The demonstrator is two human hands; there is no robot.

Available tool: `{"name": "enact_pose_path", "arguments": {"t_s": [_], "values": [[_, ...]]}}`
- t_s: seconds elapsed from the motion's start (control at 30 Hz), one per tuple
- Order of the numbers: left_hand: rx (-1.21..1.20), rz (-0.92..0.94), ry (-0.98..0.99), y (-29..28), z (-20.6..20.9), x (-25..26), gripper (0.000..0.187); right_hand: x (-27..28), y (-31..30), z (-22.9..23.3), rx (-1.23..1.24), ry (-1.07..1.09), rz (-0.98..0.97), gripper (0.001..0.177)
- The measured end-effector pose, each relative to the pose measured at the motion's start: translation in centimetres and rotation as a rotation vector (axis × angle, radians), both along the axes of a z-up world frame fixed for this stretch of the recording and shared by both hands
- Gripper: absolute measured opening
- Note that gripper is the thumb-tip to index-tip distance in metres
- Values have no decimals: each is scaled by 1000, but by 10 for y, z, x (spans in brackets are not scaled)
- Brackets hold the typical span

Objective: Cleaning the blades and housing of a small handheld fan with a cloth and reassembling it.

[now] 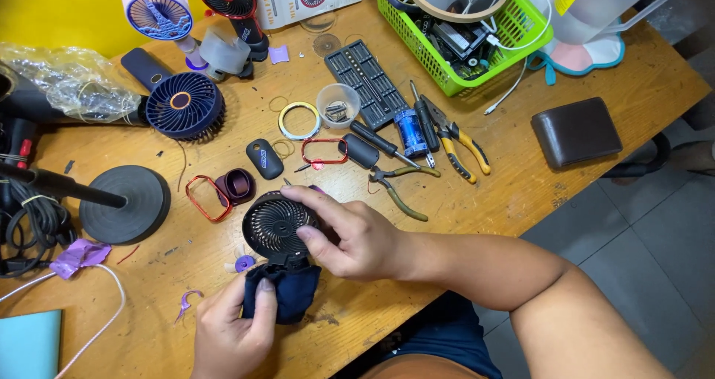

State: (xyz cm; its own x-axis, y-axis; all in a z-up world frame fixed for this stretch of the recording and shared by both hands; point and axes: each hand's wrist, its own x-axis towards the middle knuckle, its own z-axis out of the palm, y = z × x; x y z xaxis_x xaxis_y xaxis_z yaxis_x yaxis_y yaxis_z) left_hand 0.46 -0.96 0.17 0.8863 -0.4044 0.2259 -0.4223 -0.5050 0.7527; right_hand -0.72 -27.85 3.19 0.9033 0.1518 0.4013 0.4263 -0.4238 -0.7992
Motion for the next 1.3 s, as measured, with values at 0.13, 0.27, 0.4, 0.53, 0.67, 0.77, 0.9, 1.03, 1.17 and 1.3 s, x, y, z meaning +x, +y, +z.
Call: {"name": "enact_pose_path", "arguments": {"t_s": [0.13, 0.27, 0.4, 0.53, 0.67, 0.77, 0.9, 1.03, 1.17, 1.3], "values": [[22, 83, 49, 2, -4, -1, 19, -1, 2, 0, 55, 84, 10, 61], [-19, 109, 114, -3, -4, 5, 18, 1, 2, 7, 39, 82, 2, 61], [-15, 8, 100, -1, -1, -1, 19, -3, 1, -1, 49, 15, 22, 55], [-33, -28, 89, -2, 3, -1, 19, -3, 5, 0, 156, 142, 87, 73], [-51, -68, 96, -7, 6, 0, 19, -2, 4, -12, 181, 64, 117, 64], [-121, -113, 160, -11, 14, 0, 20, -3, 1, -18, 226, 28, 99, 59], [-159, -210, 267, -11, 17, -2, 14, -3, 2, -19, 347, 8, -17, 61], [-187, -162, 206, -10, 14, -2, 11, -10, 9, -25, 285, 131, 88, 67], [-139, -129, 196, -12, 15, -1, 11, -7, 5, -22, 333, 158, 75, 64], [-174, -130, 340, -15, 22, 1, 17, -2, 6, -14, 451, 93, -89, 64]]}}
